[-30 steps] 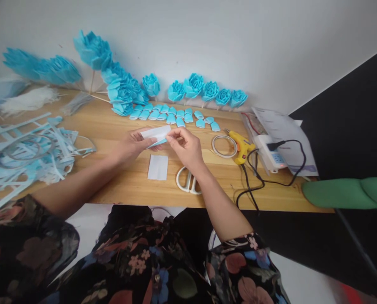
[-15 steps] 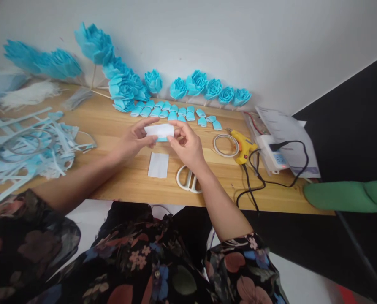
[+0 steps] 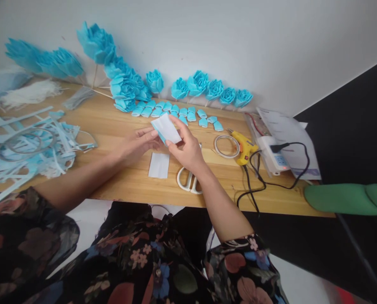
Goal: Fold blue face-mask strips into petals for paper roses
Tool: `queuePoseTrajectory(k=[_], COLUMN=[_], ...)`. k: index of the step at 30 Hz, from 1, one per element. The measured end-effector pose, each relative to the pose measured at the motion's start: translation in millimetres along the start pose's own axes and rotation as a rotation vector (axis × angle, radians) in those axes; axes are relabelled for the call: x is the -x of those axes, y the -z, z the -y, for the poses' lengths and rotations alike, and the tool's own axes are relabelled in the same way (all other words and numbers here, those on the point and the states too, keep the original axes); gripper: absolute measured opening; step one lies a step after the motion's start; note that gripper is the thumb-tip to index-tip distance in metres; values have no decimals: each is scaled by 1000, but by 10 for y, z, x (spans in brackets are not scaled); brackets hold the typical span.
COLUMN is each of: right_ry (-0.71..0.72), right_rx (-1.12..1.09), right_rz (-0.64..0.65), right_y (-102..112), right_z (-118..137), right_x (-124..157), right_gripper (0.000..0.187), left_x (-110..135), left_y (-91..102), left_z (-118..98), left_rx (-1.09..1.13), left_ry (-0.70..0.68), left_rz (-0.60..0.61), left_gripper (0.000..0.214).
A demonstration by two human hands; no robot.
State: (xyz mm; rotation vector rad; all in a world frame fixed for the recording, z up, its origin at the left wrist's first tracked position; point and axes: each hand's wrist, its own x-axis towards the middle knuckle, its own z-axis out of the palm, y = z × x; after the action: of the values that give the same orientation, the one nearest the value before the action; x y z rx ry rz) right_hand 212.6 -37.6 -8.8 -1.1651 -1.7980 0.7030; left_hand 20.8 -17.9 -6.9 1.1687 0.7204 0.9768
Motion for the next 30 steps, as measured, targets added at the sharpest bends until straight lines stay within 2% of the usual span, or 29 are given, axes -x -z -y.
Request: queuePoseTrajectory(k=[6, 9, 18, 26, 30], right_ry=[-5, 0, 10, -5, 9], right_rx=[-11, -61, -52, -14, -20], right_rz=[44, 34, -38, -26, -30], right_y=[20, 39, 34, 27, 26], right_z=[28, 26, 17, 0, -3], right_x=[-9, -23, -34, -26, -26], right_gripper=[59, 54, 46, 46, 48], left_x=[0, 4, -8, 3, -4], left_y=[37, 44, 50, 29, 27], left_z=[32, 27, 43, 0, -8], left_rx=[-212, -268, -259, -290, -281], left_ry=[-71, -79, -36, -37, -40], left_rz=[-84, -81, -50, -16, -39], left_gripper=[41, 38, 32, 31, 36])
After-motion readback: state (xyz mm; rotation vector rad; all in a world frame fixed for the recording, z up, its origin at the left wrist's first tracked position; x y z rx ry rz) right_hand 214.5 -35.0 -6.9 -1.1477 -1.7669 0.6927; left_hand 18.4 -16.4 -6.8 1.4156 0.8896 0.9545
